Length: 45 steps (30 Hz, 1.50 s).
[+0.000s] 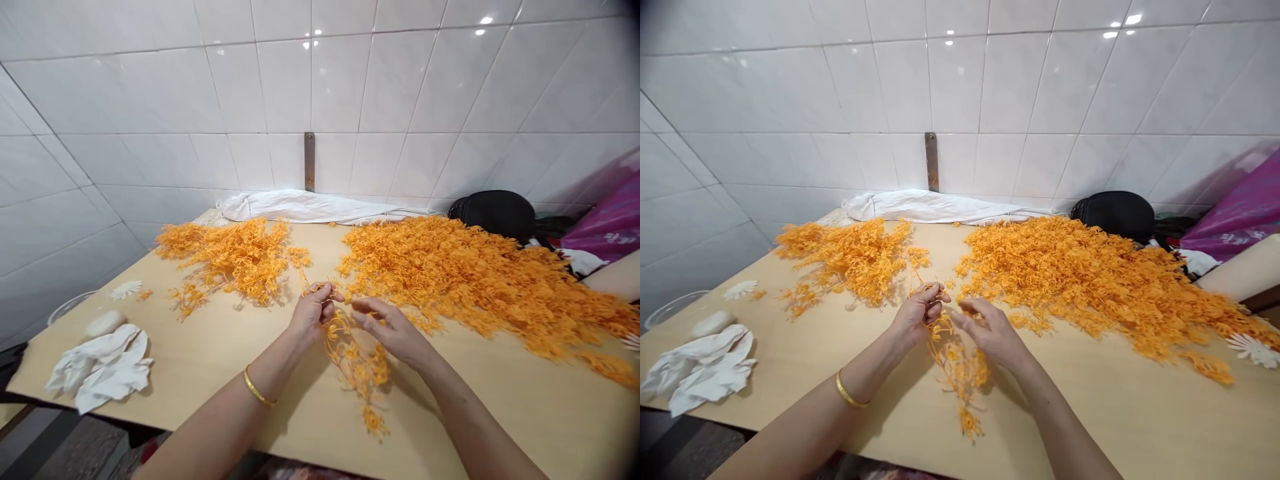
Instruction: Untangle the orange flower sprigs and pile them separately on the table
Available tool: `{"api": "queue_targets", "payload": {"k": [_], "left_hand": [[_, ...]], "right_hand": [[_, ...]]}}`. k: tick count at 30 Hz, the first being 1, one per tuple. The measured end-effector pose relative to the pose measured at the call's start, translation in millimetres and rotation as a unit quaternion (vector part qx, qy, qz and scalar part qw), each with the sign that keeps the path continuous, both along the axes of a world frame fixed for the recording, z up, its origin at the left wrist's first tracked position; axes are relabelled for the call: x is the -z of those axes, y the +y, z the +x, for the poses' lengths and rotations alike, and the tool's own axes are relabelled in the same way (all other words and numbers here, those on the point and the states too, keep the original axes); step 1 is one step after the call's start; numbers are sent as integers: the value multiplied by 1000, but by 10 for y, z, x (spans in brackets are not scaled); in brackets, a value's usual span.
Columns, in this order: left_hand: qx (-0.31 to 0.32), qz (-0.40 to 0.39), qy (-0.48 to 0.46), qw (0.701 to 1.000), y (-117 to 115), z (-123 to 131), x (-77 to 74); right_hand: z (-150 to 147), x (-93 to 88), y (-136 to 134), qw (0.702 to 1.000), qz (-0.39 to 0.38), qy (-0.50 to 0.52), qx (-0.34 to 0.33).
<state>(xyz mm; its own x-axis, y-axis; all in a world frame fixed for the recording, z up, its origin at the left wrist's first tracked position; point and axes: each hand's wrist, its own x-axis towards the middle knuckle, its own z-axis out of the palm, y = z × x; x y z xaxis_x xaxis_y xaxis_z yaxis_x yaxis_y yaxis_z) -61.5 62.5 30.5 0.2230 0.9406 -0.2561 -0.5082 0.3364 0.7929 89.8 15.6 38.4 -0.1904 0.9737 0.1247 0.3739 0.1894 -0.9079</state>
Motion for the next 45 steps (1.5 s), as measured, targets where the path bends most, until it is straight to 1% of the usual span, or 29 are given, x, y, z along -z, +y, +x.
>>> {"api": "queue_targets", "payload": {"k": [2, 3, 4, 6, 9, 13, 14, 16, 19, 21, 23, 25, 26, 27, 29, 30, 31, 32, 34, 36, 38, 41, 43, 45], "left_hand": [[0, -1, -1, 1000, -62, 48, -12], [0, 0, 1, 1000, -91, 69, -15], [-1, 1, 3, 1000, -118, 87, -15], [-3, 16, 7, 1000, -162, 106, -3], [-5, 47, 9, 999, -198, 91, 31], [-21, 62, 30, 997, -194, 9, 73], [-22, 57, 43, 997, -186, -12, 84], [-21, 36, 67, 997, -164, -45, 106], [-8, 0, 62, 998, -117, -99, 127], [18, -5, 48, 999, -89, -172, 113], [50, 1, 63, 997, -85, -288, 74], [59, 20, 124, 990, -124, -426, 14], [43, 42, 168, 984, -162, -489, -22], [12, 72, 214, 974, -212, -539, -60], [-65, 156, 288, 943, -333, -576, -140], [-90, 203, 311, 924, -395, -557, -178], [-96, 251, 326, 906, -452, -514, -208], [-79, 297, 337, 890, -499, -450, -228], [-13, 378, 351, 857, -550, -286, -220], [35, 426, 369, 825, -538, -122, -143], [37, 442, 407, 799, -479, 2, -24], [23, 448, 484, 752, -373, 89, 137], [31, 447, 538, 714, -317, 91, 194], [55, 440, 584, 680, -272, 69, 210]], "right_hand": [[-119, 6, -54, 994, -50, 62, -70], [-168, 25, -69, 989, -73, 95, -86], [-208, 53, -78, 984, -94, 125, -84], [-258, 126, -84, 976, -122, 171, -56], [-258, 224, -80, 963, -121, 243, 5], [-167, 265, -65, 931, -93, 326, 137], [-144, 261, -62, 925, -94, 335, 154], [-113, 242, -61, 916, -108, 351, 163], [-100, 205, -59, 908, -137, 369, 143], [-93, 189, -51, 914, -145, 359, 123], [-74, 193, -32, 925, -140, 334, 110], [-47, 218, -8, 933, -134, 316, 110], [-35, 234, 4, 934, -131, 312, 111], [-26, 252, 16, 934, -131, 313, 113], [-25, 280, 32, 932, -137, 318, 110], [-35, 289, 37, 931, -140, 319, 105], [-50, 294, 39, 932, -140, 319, 98], [-69, 295, 39, 935, -136, 316, 89], [-112, 289, 31, 946, -109, 298, 69], [-149, 282, 14, 963, -64, 255, 57], [-170, 279, -8, 978, -25, 198, 60], [-172, 285, -34, 992, 38, 88, 80], [-163, 293, -38, 990, 90, 13, 104], [-156, 305, -33, 983, 134, -39, 123]]}}
